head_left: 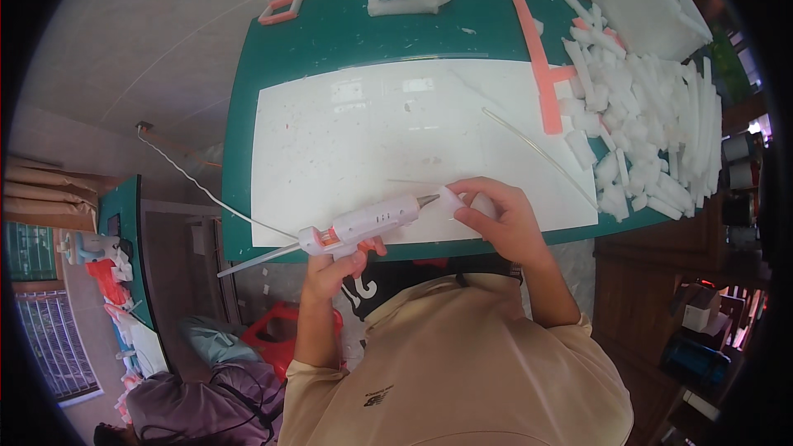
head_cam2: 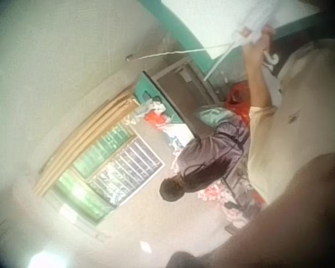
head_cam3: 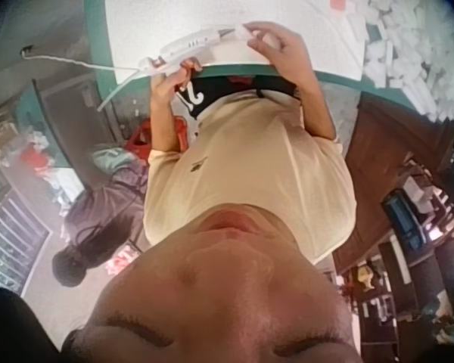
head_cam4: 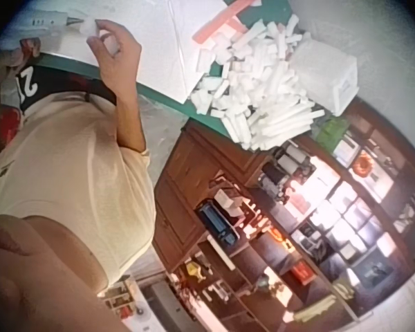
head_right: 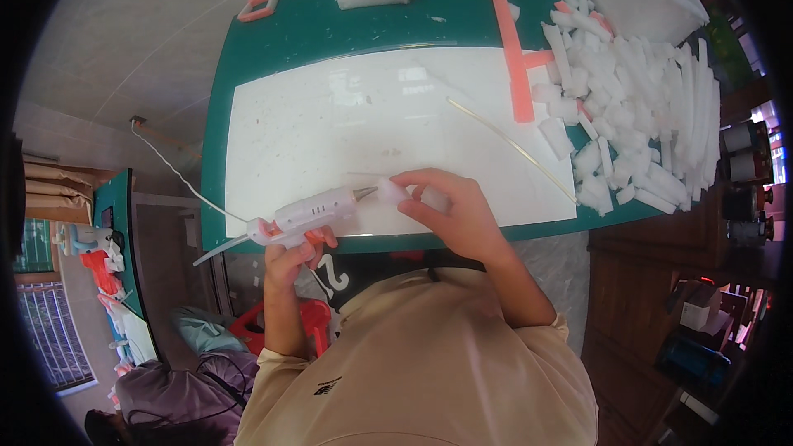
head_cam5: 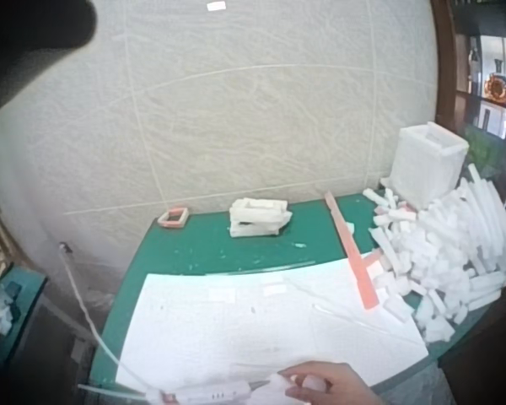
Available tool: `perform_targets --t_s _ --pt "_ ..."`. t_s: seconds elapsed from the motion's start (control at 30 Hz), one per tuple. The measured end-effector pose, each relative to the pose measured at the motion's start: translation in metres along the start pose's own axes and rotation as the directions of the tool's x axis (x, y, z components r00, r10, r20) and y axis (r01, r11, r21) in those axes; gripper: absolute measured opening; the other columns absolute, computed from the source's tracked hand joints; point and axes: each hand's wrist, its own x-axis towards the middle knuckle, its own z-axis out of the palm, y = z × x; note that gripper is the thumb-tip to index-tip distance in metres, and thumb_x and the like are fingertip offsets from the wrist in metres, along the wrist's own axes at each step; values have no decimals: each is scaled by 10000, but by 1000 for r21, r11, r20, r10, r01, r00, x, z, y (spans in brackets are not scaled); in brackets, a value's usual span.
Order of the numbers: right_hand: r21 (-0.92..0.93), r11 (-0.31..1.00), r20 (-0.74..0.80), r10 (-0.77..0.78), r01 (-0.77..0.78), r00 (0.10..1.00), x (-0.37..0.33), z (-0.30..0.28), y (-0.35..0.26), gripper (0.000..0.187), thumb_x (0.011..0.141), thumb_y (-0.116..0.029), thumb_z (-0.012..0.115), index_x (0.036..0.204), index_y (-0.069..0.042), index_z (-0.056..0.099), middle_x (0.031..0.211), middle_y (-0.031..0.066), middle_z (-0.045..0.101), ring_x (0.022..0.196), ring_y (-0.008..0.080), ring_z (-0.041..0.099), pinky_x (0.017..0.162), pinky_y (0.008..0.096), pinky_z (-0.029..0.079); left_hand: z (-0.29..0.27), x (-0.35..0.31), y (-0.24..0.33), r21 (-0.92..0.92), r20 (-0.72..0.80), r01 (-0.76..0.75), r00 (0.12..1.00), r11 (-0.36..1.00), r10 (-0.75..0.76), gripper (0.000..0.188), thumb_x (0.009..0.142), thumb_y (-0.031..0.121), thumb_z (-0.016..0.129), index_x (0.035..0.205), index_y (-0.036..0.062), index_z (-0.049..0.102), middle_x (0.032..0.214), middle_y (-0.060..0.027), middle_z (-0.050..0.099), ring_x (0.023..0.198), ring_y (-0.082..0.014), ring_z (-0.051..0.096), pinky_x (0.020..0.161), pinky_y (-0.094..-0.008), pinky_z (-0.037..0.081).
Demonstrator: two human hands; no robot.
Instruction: Joining pieces of white foam using a hot glue gun.
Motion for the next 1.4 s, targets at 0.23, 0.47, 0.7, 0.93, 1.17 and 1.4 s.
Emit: perform_targets --t_s 0.23,0.47,0.7,0.93,1.17,1.4 --pt "-8 998 3 -55 55 998 1 1 7 262 849 -66 670 1107 -27 653 943 28 645 706 85 533 634 229 425 3 1 2 -17 -12 3 1000 1000 -4 248 752 109 617 979 11 636 915 -177 650 539 -99 484 471 -217 387" --pt "1 1000 27 -4 4 1000 3 0 2 257 844 -77 676 1094 -18 657 1012 71 677 821 142 578 785 268 465 -1 2 -1 -15 -21 24 999 1000 -25 220 751 111 624 951 22 606 879 -159 635 550 -85 471 475 -219 384" --pt "-12 1000 28 -18 18 999 2 0 3 258 841 -74 679 1092 -17 656 1008 69 676 815 140 572 780 267 462 0 0 -1 -11 -29 43 999 999 -43 206 746 114 629 930 27 597 851 -141 623 597 -94 493 492 -218 383" --pt "-18 1000 14 -7 7 1000 1 -1 1 259 836 -65 678 1090 -18 655 1006 68 674 815 138 568 777 264 460 0 -2 -1 5 -39 60 997 998 -60 203 745 119 629 924 31 597 843 -134 623 596 -94 495 496 -217 380" --pt "-17 1000 -5 -24 24 1000 0 -3 5 268 833 -56 678 1097 -20 652 1001 65 669 826 136 574 785 266 462 -1 -1 -2 -13 -25 56 998 998 -56 214 733 122 632 922 30 597 839 -139 626 589 -94 498 487 -213 378" --pt "13 998 -50 -59 60 997 0 -5 10 266 828 -49 678 1089 -14 648 998 71 659 865 132 572 807 267 455 0 1 -2 45 2 -18 1000 999 18 388 780 145 644 1125 -24 596 1030 -198 668 592 -80 516 499 -202 405"
